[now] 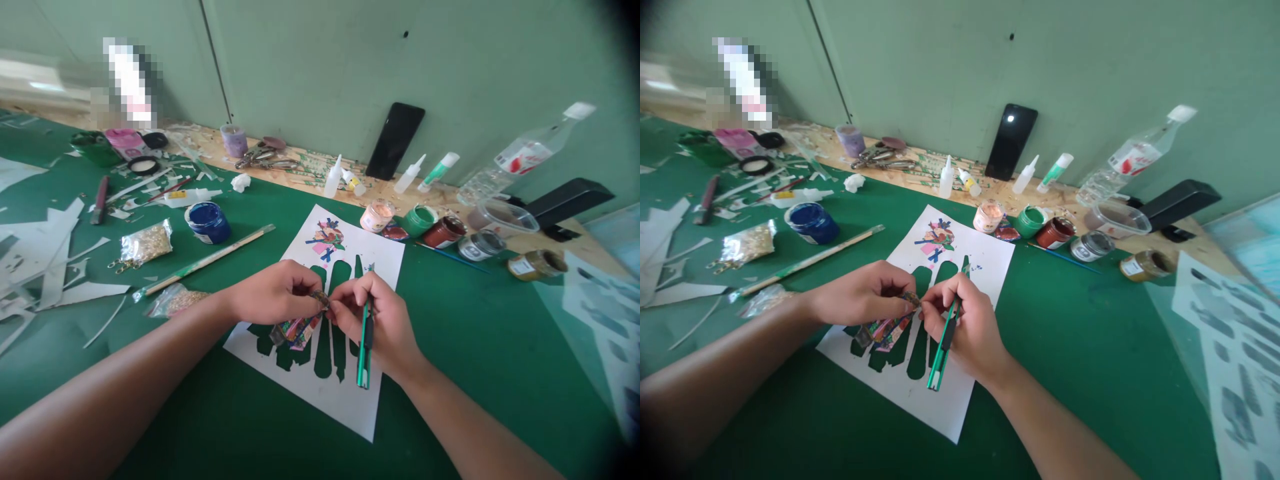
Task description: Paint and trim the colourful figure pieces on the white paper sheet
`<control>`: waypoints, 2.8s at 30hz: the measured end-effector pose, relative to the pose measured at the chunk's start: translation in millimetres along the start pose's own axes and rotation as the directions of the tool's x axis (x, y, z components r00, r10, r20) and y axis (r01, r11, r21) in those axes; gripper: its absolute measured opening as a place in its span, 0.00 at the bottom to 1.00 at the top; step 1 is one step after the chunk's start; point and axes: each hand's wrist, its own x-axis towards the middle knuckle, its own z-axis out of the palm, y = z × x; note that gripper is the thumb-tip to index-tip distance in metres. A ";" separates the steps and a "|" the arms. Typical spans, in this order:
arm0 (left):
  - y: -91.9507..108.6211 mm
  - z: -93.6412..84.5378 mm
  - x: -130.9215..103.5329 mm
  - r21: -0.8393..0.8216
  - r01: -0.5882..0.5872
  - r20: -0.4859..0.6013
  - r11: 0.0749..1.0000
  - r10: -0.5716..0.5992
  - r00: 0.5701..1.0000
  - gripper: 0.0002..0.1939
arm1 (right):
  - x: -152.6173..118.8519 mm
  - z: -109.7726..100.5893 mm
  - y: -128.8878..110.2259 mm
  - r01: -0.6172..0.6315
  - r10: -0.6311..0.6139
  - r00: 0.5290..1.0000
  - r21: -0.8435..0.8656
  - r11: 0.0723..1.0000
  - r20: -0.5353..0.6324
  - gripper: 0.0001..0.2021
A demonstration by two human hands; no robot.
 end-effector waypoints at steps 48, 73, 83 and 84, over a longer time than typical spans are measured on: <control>43.7 47.1 23.7 0.473 -0.083 0.018 0.877 0.085 0.996 0.11 | -65.0 -87.1 -28.2 -0.088 -0.023 0.934 -0.294 0.952 -0.355 0.20; 5.6 92.3 98.3 0.780 -0.451 0.182 0.434 0.532 0.827 0.11 | -75.0 -153.8 21.0 0.011 -0.031 0.991 -0.147 0.989 -0.133 0.06; 0.2 90.8 104.6 0.763 -0.480 0.197 0.434 0.551 0.811 0.16 | -73.7 -147.5 13.8 -0.132 0.115 0.984 -0.119 0.984 -0.138 0.10; 0.3 91.4 104.9 0.758 -0.478 0.194 0.445 0.546 0.815 0.18 | -73.9 -146.4 13.8 -0.135 0.115 0.984 -0.153 0.979 -0.136 0.12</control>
